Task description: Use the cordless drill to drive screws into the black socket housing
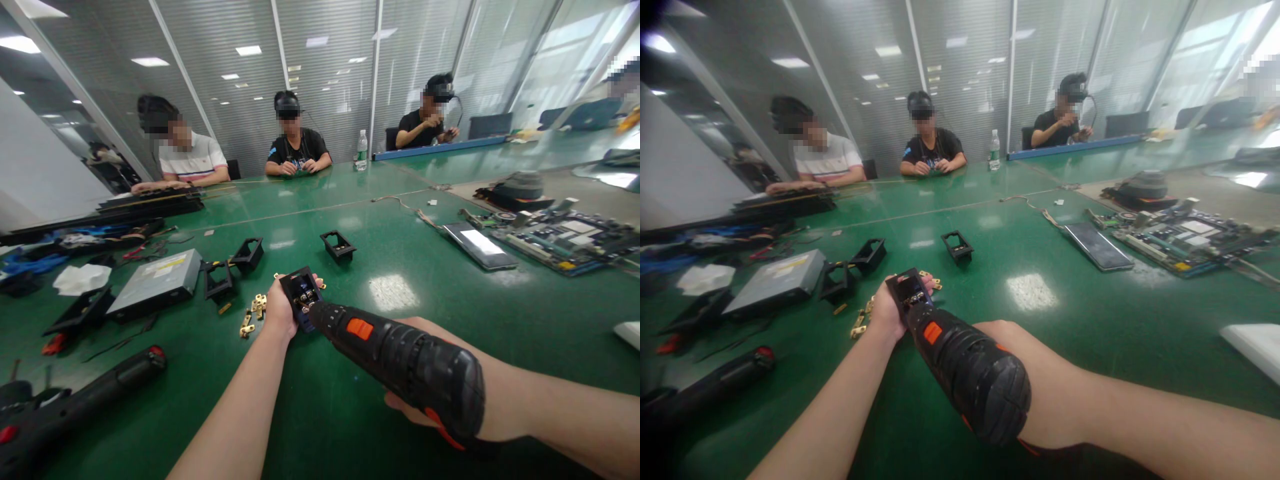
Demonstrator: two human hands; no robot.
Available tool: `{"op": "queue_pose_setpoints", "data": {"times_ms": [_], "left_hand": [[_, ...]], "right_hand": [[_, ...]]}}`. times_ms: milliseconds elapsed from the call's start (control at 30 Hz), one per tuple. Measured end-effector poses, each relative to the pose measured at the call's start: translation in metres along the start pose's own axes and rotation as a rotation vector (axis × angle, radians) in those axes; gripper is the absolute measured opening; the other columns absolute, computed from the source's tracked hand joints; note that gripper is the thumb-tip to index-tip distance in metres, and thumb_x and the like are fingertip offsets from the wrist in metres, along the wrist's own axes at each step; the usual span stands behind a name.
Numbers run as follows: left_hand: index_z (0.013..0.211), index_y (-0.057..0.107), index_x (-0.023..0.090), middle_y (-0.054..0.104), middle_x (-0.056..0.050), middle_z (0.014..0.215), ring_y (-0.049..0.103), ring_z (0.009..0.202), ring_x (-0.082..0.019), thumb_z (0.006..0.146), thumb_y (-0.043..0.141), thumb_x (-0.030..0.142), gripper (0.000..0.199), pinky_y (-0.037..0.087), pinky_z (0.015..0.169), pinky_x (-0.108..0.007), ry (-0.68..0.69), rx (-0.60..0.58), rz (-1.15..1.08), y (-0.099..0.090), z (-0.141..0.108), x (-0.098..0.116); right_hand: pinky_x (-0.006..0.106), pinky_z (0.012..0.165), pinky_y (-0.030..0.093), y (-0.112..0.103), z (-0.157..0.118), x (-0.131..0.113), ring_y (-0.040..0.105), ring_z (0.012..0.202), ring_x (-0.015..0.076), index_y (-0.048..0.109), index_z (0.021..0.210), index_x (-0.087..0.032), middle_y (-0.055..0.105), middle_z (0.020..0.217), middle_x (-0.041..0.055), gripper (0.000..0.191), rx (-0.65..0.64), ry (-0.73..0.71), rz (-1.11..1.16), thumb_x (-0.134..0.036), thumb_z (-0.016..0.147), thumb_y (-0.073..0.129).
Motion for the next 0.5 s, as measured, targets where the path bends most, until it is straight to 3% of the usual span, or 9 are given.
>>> {"op": "queue_pose_setpoints", "data": {"times_ms": [167,367,500], "left_hand": [[0.094,0.072,0.002,0.075,-0.022,0.083,0.073,0.079,-0.032,0.082,0.042,0.042,0.052,0.059,0.067,-0.041,0.032,-0.022,-0.068,-0.001,0.001,0.000],[0.088,0.074,-0.001,0.075,-0.025,0.094,0.072,0.078,-0.029,0.079,0.044,0.039,0.051,0.058,0.069,-0.037,0.036,-0.089,-0.080,-0.001,-0.001,0.005],[0.081,0.075,0.003,0.075,-0.023,0.101,0.072,0.078,-0.028,0.081,0.044,0.041,0.049,0.058,0.066,-0.036,0.026,-0.076,-0.084,0.000,-0.003,0.007]], "right_hand": [[0.024,0.057,0.049,0.002,-0.001,-0.003,0.057,0.069,0.0159,0.053,0.074,-0.018,0.060,0.074,0.0019,0.012,0.009,-0.013,-0.004,-0.026,0.072,0.062],[0.023,0.054,0.046,0.008,-0.004,0.005,0.062,0.068,0.0167,0.060,0.086,-0.016,0.063,0.074,0.0006,0.015,-0.008,0.181,0.097,-0.015,0.072,0.064],[0.023,0.052,0.044,0.010,-0.007,0.002,0.059,0.065,0.0176,0.061,0.089,-0.015,0.066,0.075,0.0018,0.027,0.000,0.191,0.019,-0.014,0.062,0.065]]}}
Point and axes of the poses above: each hand's wrist, its own z-axis towards the middle knuckle, its own y-axis out of the palm, x = y × z, the point moved 1 cm from there along z, towards the middle knuckle
